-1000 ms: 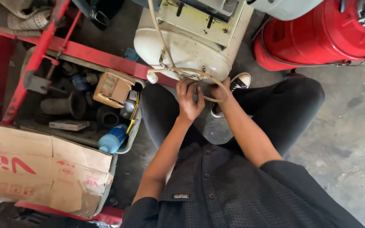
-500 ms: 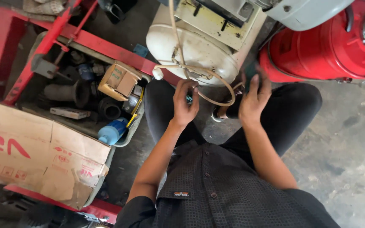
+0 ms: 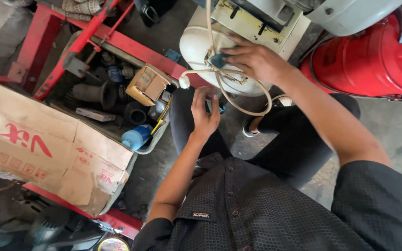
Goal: The person sits on the workshop floor and wipes a red air compressor tank and its handle with a green cloth, then wipes the housing of a compressor motor unit, and finally wipes various metal parts including a coil spring, a brake caliper, and a brake rotor in a parts bin.
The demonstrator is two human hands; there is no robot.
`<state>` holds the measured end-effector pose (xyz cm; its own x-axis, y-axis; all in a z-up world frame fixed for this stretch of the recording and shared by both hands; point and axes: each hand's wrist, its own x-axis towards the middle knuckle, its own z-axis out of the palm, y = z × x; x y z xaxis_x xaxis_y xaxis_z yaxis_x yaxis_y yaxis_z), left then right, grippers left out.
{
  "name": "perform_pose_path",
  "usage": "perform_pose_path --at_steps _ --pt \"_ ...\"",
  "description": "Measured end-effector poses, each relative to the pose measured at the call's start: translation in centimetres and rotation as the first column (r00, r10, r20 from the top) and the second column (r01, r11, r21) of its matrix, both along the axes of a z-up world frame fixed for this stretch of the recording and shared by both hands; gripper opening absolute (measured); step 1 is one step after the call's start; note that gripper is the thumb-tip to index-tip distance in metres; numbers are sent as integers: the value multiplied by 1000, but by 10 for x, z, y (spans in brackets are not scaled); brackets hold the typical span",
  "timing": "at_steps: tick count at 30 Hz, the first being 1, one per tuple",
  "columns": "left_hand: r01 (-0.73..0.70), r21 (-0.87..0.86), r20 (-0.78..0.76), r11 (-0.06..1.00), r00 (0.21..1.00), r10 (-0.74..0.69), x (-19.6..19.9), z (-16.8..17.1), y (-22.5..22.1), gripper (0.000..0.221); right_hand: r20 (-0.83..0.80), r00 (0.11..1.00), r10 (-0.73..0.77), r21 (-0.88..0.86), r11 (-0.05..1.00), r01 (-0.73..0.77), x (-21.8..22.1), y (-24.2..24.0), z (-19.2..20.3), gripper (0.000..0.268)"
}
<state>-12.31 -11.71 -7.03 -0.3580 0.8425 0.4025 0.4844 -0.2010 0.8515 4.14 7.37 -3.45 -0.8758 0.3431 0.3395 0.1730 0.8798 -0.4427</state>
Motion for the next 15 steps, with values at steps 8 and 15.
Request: perform_pose_path --at_steps 8,15 --pt "-8 -16 -18 1000 1000 8 -5 6 -2 14 111 994 -15 146 989 -2 52 -25 12 47" --pt "145 -44 384 988 916 -117 26 45 26 32 -144 940 -310 -407 884 229 15 -56 69 40"
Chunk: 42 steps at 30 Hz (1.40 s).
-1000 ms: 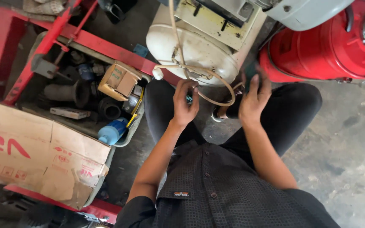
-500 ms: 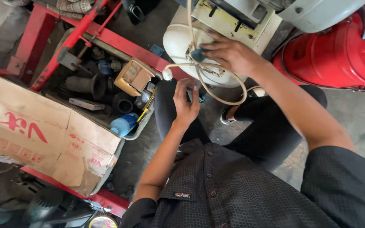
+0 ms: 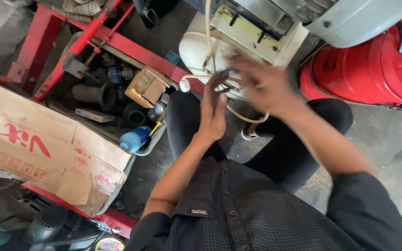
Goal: The person sits on the workshop floor and wipes a red air compressor tank and its handle with a green cloth, then wipes the housing of a compressor motor unit, and finally wipes various metal parts including a coil spring, a brake caliper, and a brake rotor in a parts bin.
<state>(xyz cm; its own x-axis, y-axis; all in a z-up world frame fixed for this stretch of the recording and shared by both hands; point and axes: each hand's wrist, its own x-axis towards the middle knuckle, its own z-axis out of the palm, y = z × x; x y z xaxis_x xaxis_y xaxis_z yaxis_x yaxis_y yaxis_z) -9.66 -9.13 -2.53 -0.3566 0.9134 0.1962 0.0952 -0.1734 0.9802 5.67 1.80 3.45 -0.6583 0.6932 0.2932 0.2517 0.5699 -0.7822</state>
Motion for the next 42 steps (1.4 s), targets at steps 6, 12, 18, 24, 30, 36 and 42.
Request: perform_pose_path --at_steps 6,12,18,24,30,36,42 --pt "-70 -115 357 991 928 107 -13 3 35 25 -37 976 213 248 948 -198 -50 14 14 56" --pt "-190 101 -448 977 868 215 -119 -41 106 8 201 979 42 98 993 -62 -21 37 26 53" --pt "-93 60 -111 994 989 99 -110 -101 186 7 90 995 -40 211 977 20 -4 54 13 48" --pt "-57 144 -742 988 654 146 -131 -136 183 24 62 995 -79 282 958 58 7 63 10 47" --pt "93 201 -958 975 229 175 -147 -156 180 29 79 994 -74 297 954 47 9 63 7 46" --pt "-300 -135 -803 945 592 73 -92 -66 149 40 104 991 -81 341 939 41 9 63 6 44" --pt "-467 311 -631 828 550 547 -144 -170 190 56 83 994 -66 213 976 47 9 58 12 40"
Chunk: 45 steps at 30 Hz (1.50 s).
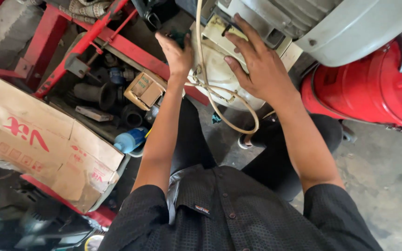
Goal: The person sits on the workshop floor and wipes a red air compressor tank and its handle with a green cloth, then wipes the housing of a compressor motor unit, and finally wipes various metal parts including a coil spring, a brake caliper, and a brake rotor in a parts bin.
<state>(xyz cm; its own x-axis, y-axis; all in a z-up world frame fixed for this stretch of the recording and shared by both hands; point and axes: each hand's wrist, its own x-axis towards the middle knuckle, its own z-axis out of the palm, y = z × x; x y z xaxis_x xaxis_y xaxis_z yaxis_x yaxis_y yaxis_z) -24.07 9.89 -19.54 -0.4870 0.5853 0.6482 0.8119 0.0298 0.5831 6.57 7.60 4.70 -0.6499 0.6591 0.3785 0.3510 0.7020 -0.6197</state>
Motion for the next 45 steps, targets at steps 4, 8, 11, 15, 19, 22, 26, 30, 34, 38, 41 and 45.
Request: perform_pose_path --at_steps 4,8,11,15,19,22,26,30,34,38,41,45 --pt "208 -150 244 967 955 -168 21 72 -10 29 43 999 -30 -1 1000 30 4 0 2 40" --pt "502 -132 136 855 863 -486 31 111 -40 22 55 998 -34 -21 999 35 4 3 2 41" --pt "580 -145 149 802 814 -562 32 126 -53 25 75 996 -44 43 998 40 0 8 -6 41" --pt "572 -103 93 814 820 -564 32 118 -54 26 104 995 3 30 1000 -6 -11 10 -7 42" --pt "520 -11 171 854 842 -511 4 69 -25 18 93 995 22 -46 999 -18 -21 6 -3 40" --pt "491 -3 351 871 816 -459 6 74 -30 13 97 995 5 -14 1000 -3 -20 4 -4 39" --pt "491 -39 394 870 808 -439 27 101 -64 22 130 991 -29 -12 999 30 -15 6 -4 36" --pt "432 97 338 897 833 -438 33 77 -82 24 158 987 -37 -47 998 45 -15 10 -7 35" --pt "291 107 397 951 864 -309 17 30 -77 25 135 991 2 9 1000 -4 -17 13 -15 35" --pt "180 -52 578 982 808 -117 -28 -63 -70 25 141 990 7 -16 1000 -5 -18 11 -14 37" --pt "215 -303 683 928 729 55 -47 -113 -71 27 145 989 5 -14 1000 -4 -17 11 -15 38" --pt "354 -508 687 785 717 121 -54 -170 -81 30 182 983 -6 5 1000 6 -14 15 -23 41"
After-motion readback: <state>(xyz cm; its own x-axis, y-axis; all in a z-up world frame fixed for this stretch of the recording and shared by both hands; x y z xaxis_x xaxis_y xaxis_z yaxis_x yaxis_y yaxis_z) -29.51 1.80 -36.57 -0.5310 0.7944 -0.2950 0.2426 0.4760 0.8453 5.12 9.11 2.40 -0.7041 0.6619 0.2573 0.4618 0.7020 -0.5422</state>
